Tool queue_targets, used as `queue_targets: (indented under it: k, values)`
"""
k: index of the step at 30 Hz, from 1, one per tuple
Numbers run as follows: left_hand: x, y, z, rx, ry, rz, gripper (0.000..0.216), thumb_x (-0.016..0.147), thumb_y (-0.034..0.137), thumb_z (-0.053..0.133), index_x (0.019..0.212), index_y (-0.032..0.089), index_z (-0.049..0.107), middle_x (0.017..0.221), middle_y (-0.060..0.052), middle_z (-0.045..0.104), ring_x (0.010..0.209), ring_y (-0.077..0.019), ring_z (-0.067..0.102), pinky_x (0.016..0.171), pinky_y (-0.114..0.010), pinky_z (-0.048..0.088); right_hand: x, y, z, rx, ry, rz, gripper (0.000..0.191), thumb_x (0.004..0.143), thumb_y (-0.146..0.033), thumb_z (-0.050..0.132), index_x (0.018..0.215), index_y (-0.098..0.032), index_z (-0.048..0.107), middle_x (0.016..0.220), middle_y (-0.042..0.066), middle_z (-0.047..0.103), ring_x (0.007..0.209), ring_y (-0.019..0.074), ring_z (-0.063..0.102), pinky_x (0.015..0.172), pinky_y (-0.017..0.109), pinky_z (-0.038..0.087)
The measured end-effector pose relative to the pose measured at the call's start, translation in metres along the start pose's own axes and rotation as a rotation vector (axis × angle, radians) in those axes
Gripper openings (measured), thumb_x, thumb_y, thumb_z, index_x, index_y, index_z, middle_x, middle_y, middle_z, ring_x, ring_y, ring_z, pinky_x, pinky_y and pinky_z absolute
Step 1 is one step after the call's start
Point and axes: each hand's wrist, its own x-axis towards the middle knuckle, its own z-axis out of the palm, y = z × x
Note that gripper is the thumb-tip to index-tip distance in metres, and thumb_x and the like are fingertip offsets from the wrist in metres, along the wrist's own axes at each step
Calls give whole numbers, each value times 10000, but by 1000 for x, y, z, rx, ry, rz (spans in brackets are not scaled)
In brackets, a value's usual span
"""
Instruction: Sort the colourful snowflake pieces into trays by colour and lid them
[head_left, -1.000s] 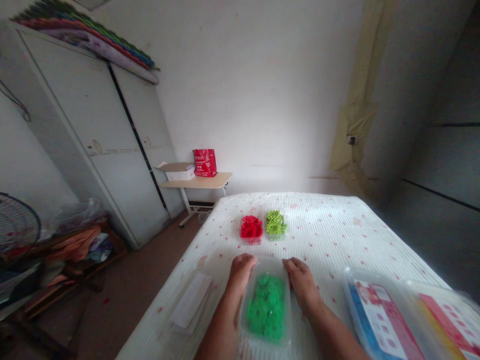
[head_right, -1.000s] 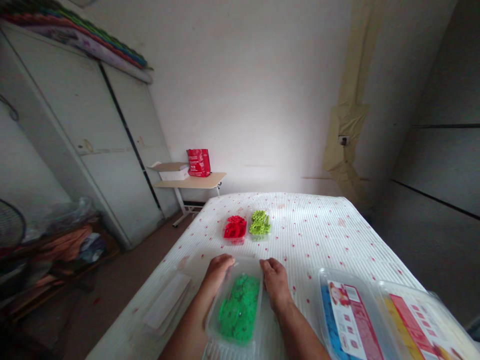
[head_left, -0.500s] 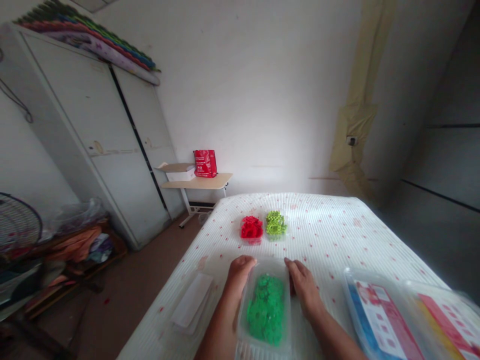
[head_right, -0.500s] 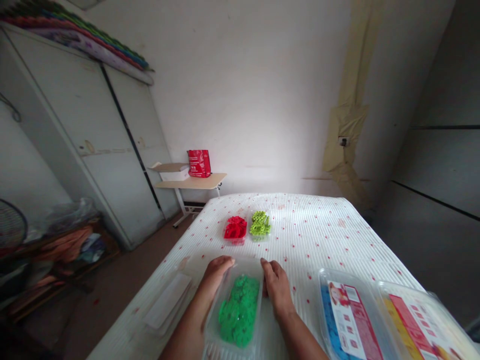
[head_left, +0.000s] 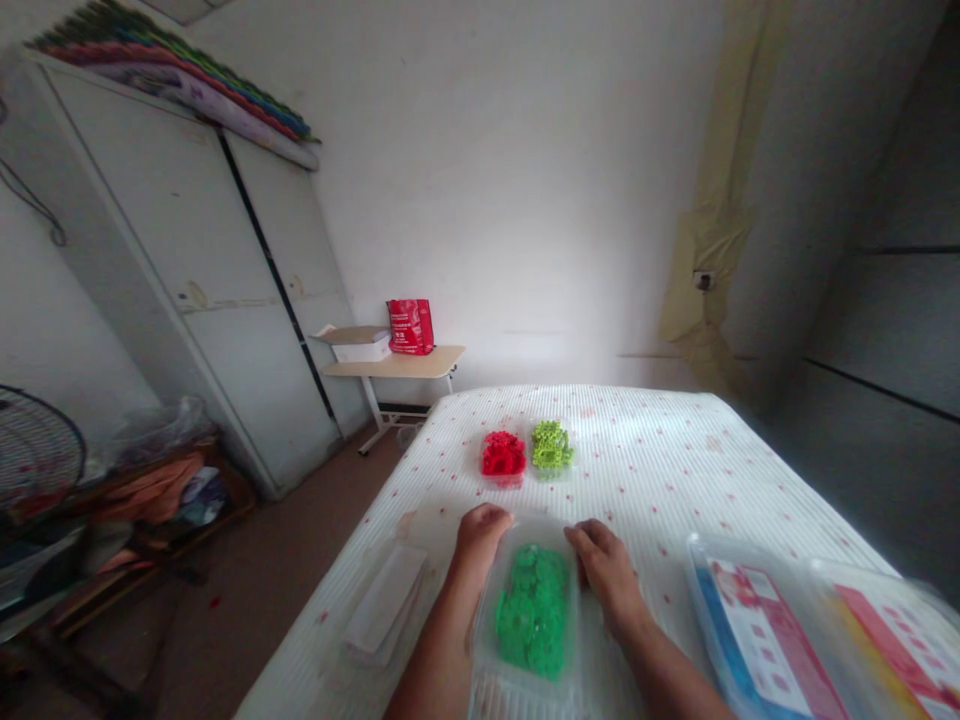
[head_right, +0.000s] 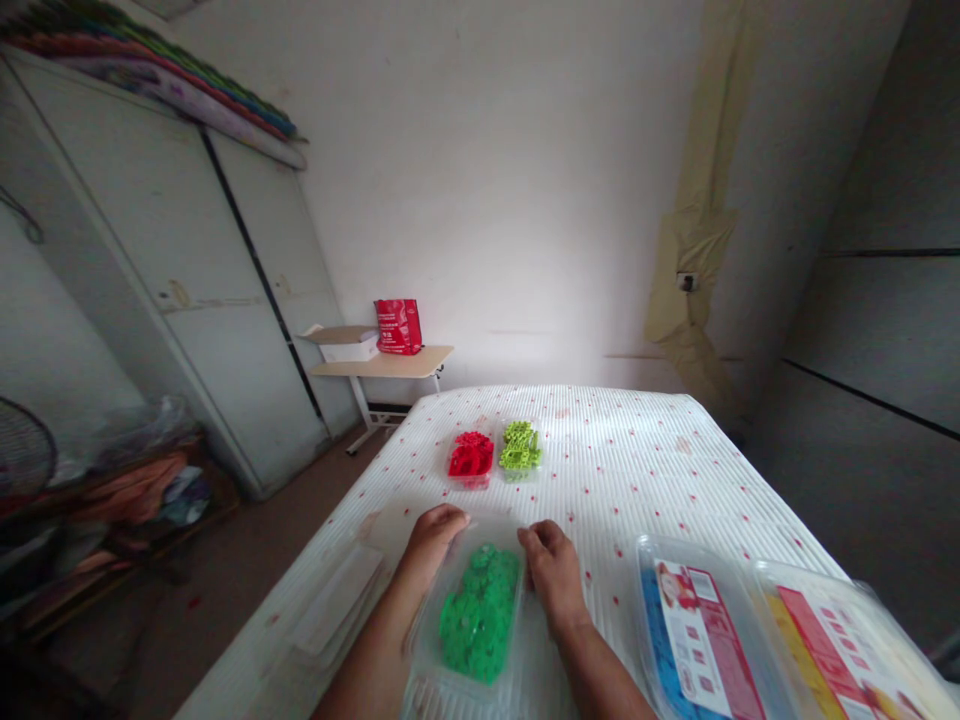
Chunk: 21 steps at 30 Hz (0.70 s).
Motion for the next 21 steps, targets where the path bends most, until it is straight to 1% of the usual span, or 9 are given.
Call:
queue_targets:
  k: [3,6,8,9,11,13,15,18,21]
  values:
    - [4,-2,-2,29,-34,14,235,587,390,576,554,181,475,433,83,385,417,-68,333,434,-201,236,3,-2,1,-10,-1,-7,230,729,-427,468,650,-212,479,449,-74,414,391,109,429,402,226,306]
    - [6,-5,-5,57,-91,76,271,636,426,554,564,187,448,459,86,364,440,-70,323,446,-198,236,5,-3,1,-46,-3,-31,226,722,-427,458,639,-217,462,468,-72,412,402,109,425,411,226,306]
    - [7,-5,-6,108,-126,117,283,686,443,512,578,193,437,470,86,349,444,-73,317,452,-199,236,6,-3,0,-104,10,-71,234,729,-432,441,631,-220,455,479,-66,418,422,115,430,429,229,316]
    - [7,-4,-6,157,-123,137,277,706,435,494,582,194,438,474,84,348,448,-75,322,458,-199,237,7,-3,-1,-149,24,-102,239,734,-433,432,629,-220,458,488,-57,435,441,122,443,445,232,325]
    - [6,1,-5,315,-72,173,252,732,389,477,579,189,457,482,75,363,470,-80,353,480,-199,239,8,-2,-2,-259,61,-189,254,747,-433,417,629,-215,475,522,-32,487,496,137,480,489,237,341]
    - [4,8,-5,509,15,197,235,745,344,475,576,183,498,497,59,411,506,-87,400,504,-201,238,8,-2,-4,-372,90,-281,281,776,-434,396,639,-209,494,562,-8,531,546,151,511,527,241,346]
    - [1,15,-4,676,84,204,242,761,331,472,580,183,537,514,43,467,531,-93,436,515,-206,231,7,-3,-6,-468,102,-339,312,813,-430,366,654,-205,512,586,9,559,562,155,526,543,242,340]
    - [-5,23,-2,828,139,205,267,786,346,462,602,194,581,549,24,545,545,-99,470,519,-215,221,5,-6,-7,-566,101,-356,336,848,-402,346,688,-197,558,642,37,613,570,156,551,555,242,338]
    - [-9,28,-1,898,162,192,288,805,363,449,632,203,615,588,6,599,548,-103,488,513,-224,209,3,-9,-8,-618,119,-364,334,861,-364,349,730,-193,604,722,58,657,620,163,595,578,240,345]
